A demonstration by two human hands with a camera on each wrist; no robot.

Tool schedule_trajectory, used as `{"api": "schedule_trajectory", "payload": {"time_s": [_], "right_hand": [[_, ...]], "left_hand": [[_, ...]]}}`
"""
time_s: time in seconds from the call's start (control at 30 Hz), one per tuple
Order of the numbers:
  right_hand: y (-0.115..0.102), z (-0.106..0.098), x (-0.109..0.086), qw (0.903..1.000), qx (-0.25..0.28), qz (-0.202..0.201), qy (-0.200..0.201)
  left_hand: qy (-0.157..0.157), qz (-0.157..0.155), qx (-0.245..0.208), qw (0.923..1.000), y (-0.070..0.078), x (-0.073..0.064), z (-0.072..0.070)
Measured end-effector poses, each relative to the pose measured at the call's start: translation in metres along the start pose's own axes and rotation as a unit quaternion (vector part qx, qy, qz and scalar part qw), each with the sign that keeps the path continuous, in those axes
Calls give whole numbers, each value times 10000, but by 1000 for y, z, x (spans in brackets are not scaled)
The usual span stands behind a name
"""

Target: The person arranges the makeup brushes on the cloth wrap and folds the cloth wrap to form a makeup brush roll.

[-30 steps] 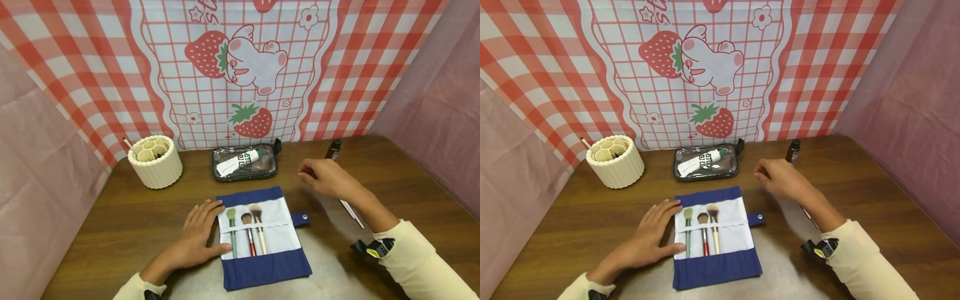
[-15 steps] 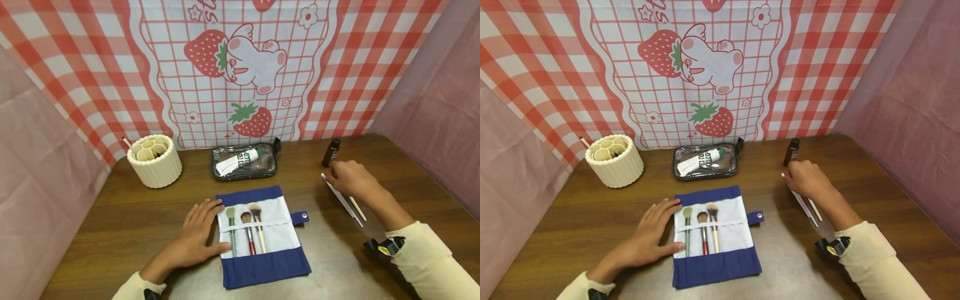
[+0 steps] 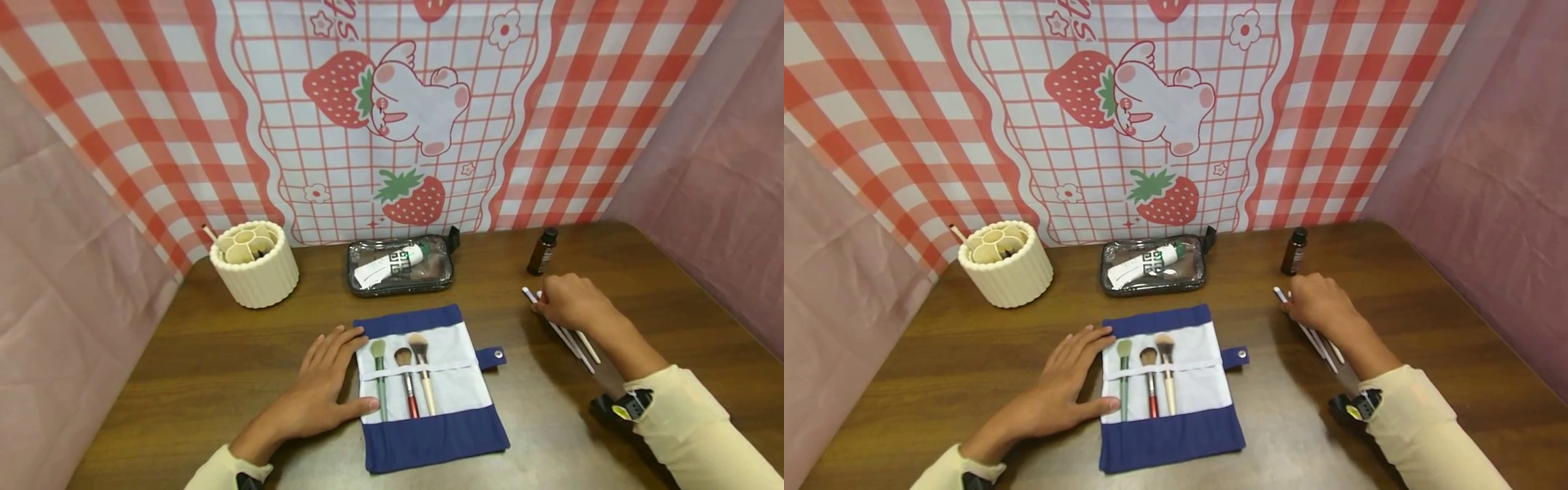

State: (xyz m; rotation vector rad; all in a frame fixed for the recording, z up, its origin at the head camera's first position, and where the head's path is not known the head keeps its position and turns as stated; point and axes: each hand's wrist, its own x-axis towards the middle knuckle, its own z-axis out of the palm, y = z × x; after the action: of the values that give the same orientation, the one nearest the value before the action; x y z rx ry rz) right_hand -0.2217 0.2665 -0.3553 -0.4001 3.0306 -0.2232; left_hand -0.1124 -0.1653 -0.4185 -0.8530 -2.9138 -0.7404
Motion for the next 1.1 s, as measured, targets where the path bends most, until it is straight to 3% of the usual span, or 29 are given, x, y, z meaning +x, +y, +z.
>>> {"api": "schedule_trajectory", "payload": {"time_s": [0.37,0.53,0.67,0.83,0.97,1.1], "right_hand": [[-9,0,-1,9995,252,-176,-54],[-20,-7,1,9961,756,-424,190],[-30,-9,4,9869,1364,-779,368],[-44,-8,13,9593,2580,-1052,461],[-54,-5,22,9218,3675,-1196,312],[-63,-1,29,8893,4389,-1278,175]], "left_hand": [[12,20,7,10000,-1,0,0],[17,10,14,10000,-1,0,0],[52,38,0,10000,-1,0,-1],[38,9,-12,10000,-2,1,0],[41,10,27,10000,-2,1,1],[-16,-10,32,10000,-1,0,0]]}}
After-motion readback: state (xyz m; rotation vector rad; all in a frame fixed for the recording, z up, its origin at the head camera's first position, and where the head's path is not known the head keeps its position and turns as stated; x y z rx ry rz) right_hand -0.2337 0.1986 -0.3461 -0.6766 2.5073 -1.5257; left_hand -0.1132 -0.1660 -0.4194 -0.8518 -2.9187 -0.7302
